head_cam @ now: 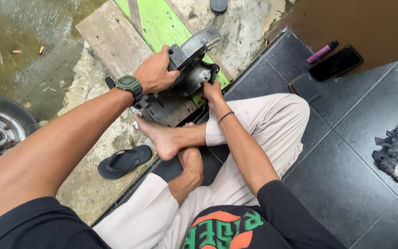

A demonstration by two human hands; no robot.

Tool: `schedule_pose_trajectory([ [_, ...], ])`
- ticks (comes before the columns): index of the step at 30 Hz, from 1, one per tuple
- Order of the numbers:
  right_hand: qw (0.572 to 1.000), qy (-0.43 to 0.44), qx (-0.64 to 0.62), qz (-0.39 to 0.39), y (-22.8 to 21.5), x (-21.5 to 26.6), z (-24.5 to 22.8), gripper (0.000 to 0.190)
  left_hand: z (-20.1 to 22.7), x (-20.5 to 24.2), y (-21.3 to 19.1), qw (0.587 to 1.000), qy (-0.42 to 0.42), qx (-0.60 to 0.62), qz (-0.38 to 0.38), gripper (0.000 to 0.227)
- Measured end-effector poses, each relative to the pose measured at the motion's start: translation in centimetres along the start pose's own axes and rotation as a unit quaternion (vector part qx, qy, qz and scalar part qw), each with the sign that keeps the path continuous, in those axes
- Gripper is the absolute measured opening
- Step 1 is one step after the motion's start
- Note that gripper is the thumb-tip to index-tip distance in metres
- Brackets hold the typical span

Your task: Cleaning a metal engine cover by scraping off dirt and grime with a small tool

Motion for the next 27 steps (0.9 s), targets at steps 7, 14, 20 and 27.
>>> schedule_pose_trajectory([
  [7,0.981,-0.092,0.171,0.016,-0.1,-0.8,2.0,0.051,-1.4,-2.5,-2.0,1.0,-0.005,0.006,-0.015,0.045],
  [14,0.955,-0.145,0.257,0.035,-0.8,-0.3,1.4,0.063,-2.2,-3.3,-2.3,1.0,0.005,0.01,-0.028,0.041],
  [20,0.976,-0.097,0.193,0.016,-1.8,0.1,0.4,0.05,-3.2,-3.8,-1.6,0.999,-0.013,0.006,-0.037,0.041],
  [27,0.971,-0.097,0.218,-0.012,-1.3,-0.5,0.8,0.053,-4.3,-4.4,-1.4,0.999,0.007,0.044,-0.02,0.039],
])
Point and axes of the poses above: each hand's wrist, its own x-axis away from the middle knuckle, its own y-axis out of the palm, z = x × y, the point moved 1 cm from there along -x, towards the middle knuckle, and after that the axes turned 14 degrees about z, right-handed, at the moved point
